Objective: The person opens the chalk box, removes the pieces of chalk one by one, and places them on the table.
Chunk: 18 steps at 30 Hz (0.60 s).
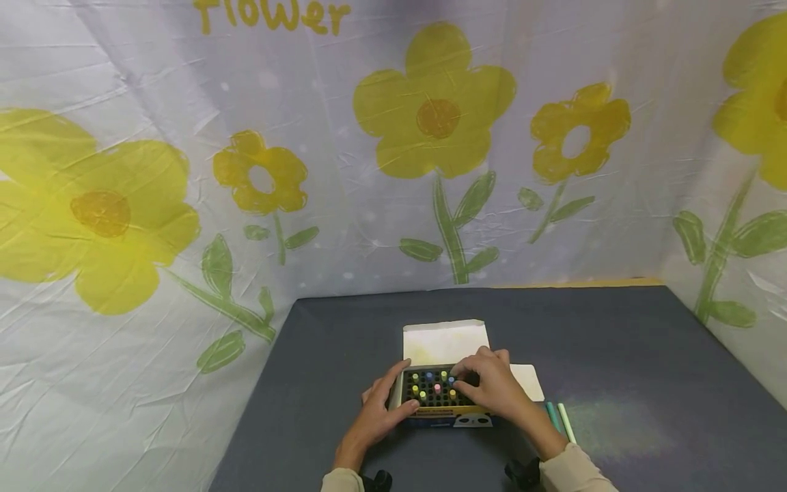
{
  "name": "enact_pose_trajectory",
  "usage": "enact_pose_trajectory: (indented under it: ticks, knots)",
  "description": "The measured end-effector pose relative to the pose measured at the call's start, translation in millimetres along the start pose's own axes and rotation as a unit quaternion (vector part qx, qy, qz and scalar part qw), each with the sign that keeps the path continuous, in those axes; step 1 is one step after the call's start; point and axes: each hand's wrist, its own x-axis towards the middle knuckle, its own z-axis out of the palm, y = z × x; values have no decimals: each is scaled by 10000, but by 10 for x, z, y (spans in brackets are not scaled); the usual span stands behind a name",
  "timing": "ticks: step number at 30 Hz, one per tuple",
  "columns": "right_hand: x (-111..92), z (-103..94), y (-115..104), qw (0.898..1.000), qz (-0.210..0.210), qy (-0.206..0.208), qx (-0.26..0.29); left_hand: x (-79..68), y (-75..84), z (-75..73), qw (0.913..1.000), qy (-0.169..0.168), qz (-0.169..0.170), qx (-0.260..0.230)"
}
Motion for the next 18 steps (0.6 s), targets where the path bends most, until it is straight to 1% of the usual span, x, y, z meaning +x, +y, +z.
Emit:
enact_pose_trajectory:
  ticks: [5,8,14,18]
  knots:
    - [29,3,-1,9996,14,-161,-227,12,2,0,10000,-4,-4,34]
    - [35,13,2,9994,55,-210,-262,12,6,-1,10000,2,1,17]
    - [37,38,-6,9998,58,-99,-189,6,0,0,10000,0,1,21]
    - [23,60,-10,9997,130,-47,-177,1,-18,3,10000,-33,1,19]
